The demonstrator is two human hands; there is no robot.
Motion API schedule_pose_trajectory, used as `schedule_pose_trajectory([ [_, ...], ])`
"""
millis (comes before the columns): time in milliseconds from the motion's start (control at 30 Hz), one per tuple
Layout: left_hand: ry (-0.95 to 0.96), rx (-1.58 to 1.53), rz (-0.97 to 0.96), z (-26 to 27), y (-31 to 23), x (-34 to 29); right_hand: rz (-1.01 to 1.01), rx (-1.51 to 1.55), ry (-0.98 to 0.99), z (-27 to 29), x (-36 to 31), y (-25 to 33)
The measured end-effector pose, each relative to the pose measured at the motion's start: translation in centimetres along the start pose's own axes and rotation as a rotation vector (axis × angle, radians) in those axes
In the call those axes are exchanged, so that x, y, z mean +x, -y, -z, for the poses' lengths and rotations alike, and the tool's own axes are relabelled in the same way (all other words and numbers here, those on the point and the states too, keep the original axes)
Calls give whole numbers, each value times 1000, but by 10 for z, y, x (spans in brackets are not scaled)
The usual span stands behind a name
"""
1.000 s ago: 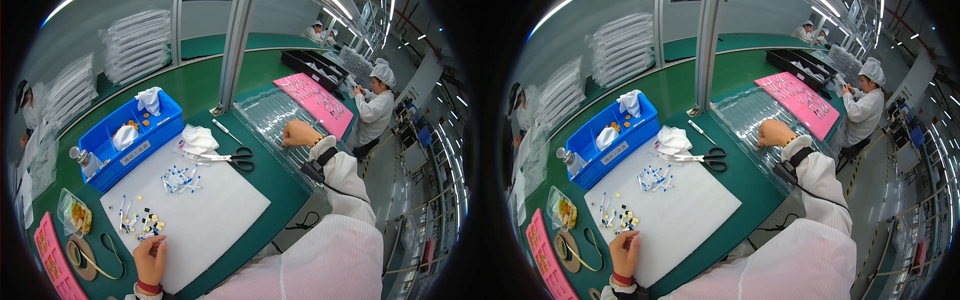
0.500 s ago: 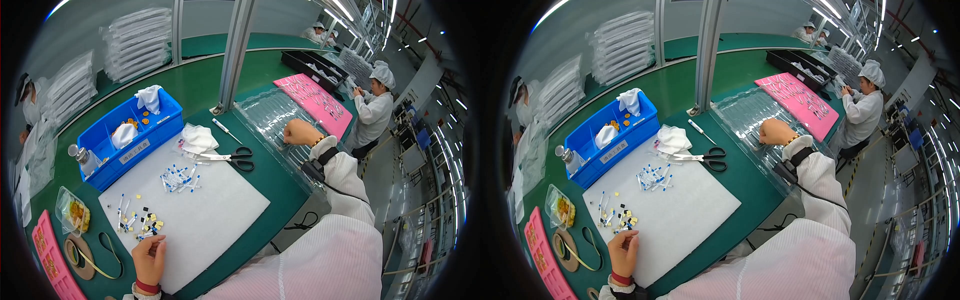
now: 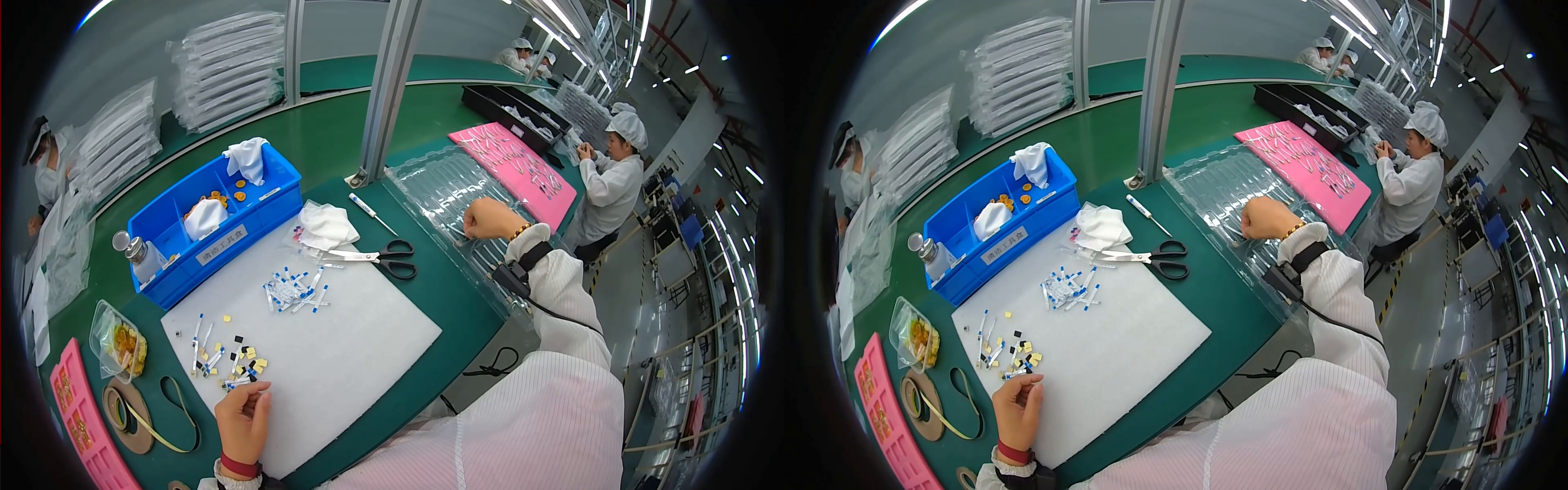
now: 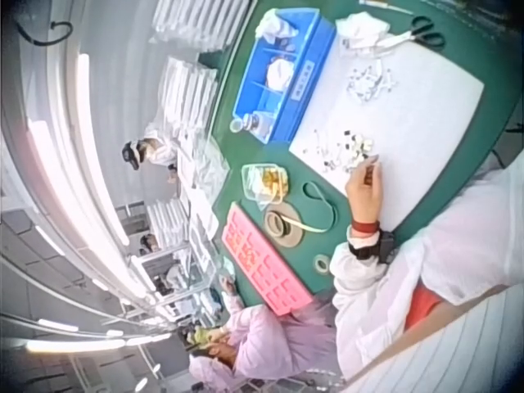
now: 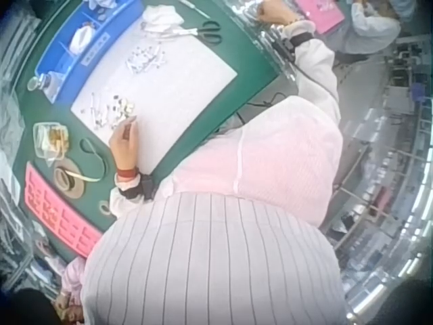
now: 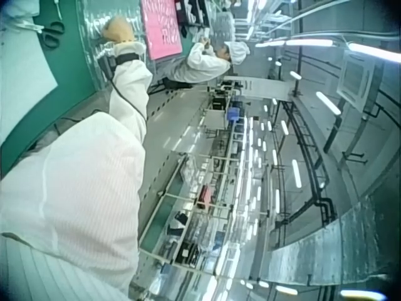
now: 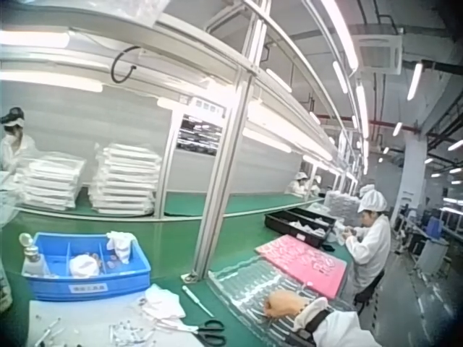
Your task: The person picks up a small component and a strip from the table, joins them together by hand, and places the assembled unit into a slot on a plastic tray.
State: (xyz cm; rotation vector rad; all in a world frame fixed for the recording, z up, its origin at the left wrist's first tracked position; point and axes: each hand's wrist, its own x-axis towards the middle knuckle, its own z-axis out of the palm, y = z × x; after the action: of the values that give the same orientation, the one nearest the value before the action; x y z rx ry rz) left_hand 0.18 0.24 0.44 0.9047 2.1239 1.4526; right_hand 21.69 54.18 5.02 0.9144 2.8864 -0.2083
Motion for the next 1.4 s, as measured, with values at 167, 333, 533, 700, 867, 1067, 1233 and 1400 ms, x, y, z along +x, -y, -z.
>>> schedule_pose_trajectory([
  [167, 1, -7, 0, 0, 0, 0, 7, 25, 14, 1, 1, -2],
  [333, -12, 7, -11, -1, -1, 0, 16, 58, -21, 5, 0, -3],
  [533, -23, 15, -24, -1, 0, 0, 8, 89, -26, -2, 3, -7],
  [700, -12, 16, -7, -2, 0, 1, -11, 56, -15, -12, 7, -17],
  [867, -15, 9, -1, -1, -1, 0, -55, 10, -36, -14, 8, -12],
  [1067, -10, 9, -13, -1, 2, 0, -104, 74, -23, -9, 8, -12],
  [1233, -10, 24, -24, -1, 0, 0, -75, 104, -68, -6, 7, -8],
  [1400, -12, 11, -12, -1, 1, 0, -29, 126, -41, -11, 8, -15],
])
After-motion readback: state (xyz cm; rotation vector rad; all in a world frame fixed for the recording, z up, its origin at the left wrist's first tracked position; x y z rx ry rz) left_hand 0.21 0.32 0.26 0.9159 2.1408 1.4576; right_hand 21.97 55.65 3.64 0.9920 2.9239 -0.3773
